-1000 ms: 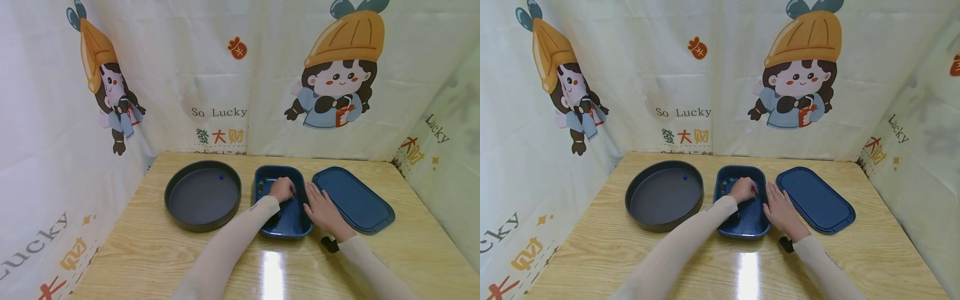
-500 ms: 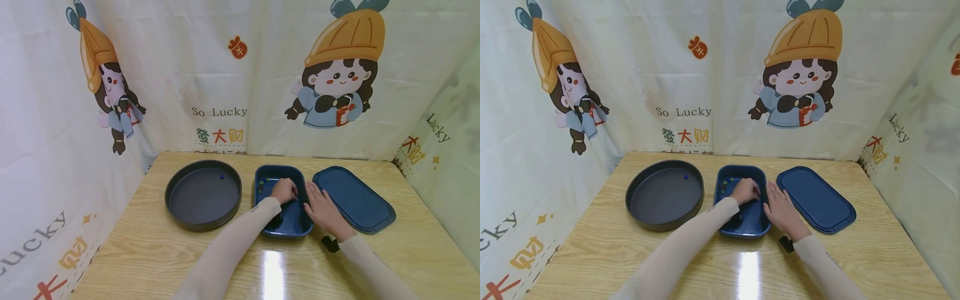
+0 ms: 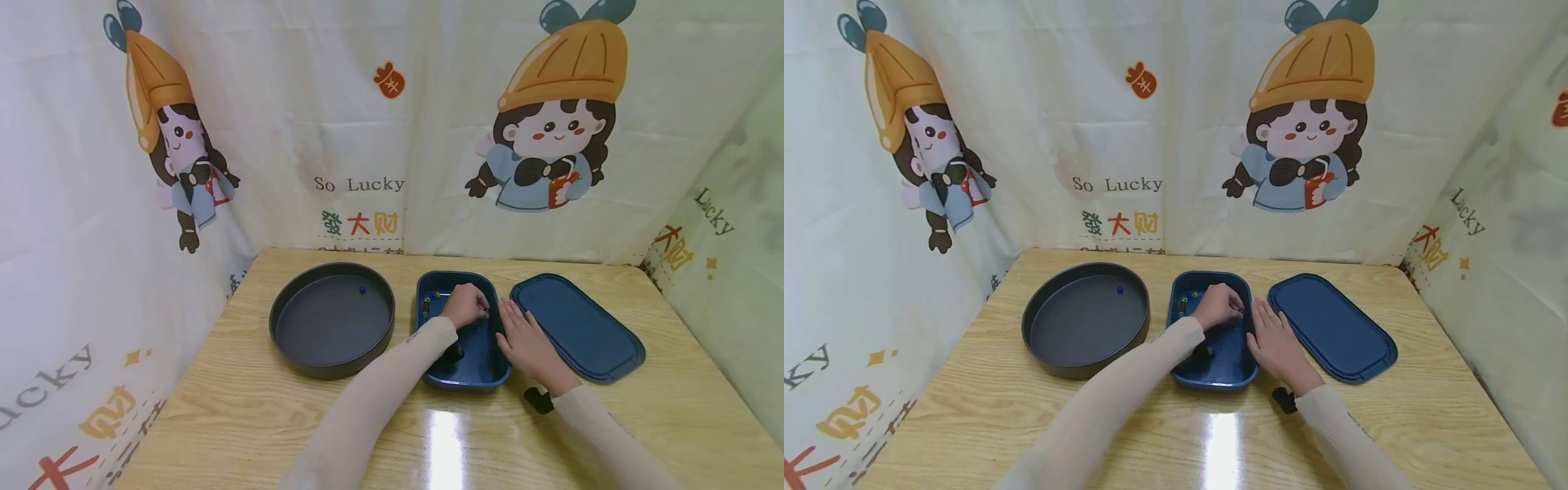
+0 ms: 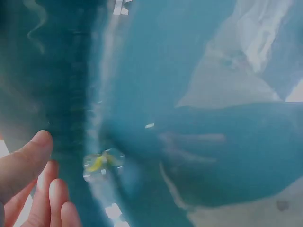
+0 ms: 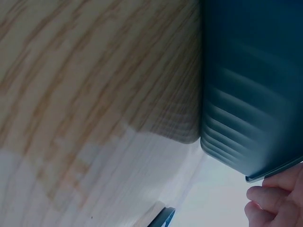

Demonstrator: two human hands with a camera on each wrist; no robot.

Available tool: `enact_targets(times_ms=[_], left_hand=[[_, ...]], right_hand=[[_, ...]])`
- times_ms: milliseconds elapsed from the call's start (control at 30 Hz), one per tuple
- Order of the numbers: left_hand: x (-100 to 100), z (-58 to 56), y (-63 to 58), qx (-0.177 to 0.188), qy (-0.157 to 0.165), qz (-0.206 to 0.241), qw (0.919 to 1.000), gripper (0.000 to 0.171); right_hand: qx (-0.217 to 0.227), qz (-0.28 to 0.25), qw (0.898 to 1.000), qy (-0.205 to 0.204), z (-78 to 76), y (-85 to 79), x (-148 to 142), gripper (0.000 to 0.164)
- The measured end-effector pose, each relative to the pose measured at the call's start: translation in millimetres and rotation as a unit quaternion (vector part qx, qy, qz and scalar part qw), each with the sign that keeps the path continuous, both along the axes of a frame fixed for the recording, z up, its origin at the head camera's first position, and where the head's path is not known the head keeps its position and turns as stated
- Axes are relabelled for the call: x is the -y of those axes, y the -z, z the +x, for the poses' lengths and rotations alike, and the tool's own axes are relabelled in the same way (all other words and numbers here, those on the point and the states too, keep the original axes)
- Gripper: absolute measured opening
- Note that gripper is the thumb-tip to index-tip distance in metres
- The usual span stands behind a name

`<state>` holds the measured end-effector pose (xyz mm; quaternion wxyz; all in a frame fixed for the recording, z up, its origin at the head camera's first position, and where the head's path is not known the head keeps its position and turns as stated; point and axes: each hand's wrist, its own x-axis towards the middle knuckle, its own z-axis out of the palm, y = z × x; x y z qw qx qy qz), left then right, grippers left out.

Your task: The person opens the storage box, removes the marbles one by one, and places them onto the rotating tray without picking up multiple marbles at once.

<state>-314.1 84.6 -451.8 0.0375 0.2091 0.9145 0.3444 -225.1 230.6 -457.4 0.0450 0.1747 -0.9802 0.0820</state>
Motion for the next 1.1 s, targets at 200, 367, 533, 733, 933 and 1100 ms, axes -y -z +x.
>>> enact_targets(times_ms=[200,367,533,733,933,1100], left_hand=[[2,-0.7,-11.9,-0.013,0.004,-0.001,0.9999,0.005],[8,2.1,-25.8,-0.027,0.006,-0.018,0.9994,0.006],[16,8.2,-45.7,-0.042,0.022,-0.014,0.9988,0.009],[33,17.1,-72.9,-0.044,0.043,0.001,0.9981,0.013],[60,23.6,-94.4,-0.042,0.041,0.033,0.9977,0.018],[91,25.3,-106.6,-0.037,0.03,0.061,0.997,0.018]], right_hand=[[0.001,-0.006,1.0,0.001,0.2,-0.4,0,0.061],[0.003,-0.005,1.0,0.002,0.3,-0.3,0,0.061],[0.008,-0.005,1.0,0.003,0.2,0.7,-1,0.062],[0.005,-0.002,1.0,0.003,-0.1,0.7,-1,0.062],[0.006,0.0,1.0,0.004,-0.4,0.5,0,0.063],[0.005,-0.004,1.0,0.003,0.6,-0.1,0,0.062]])
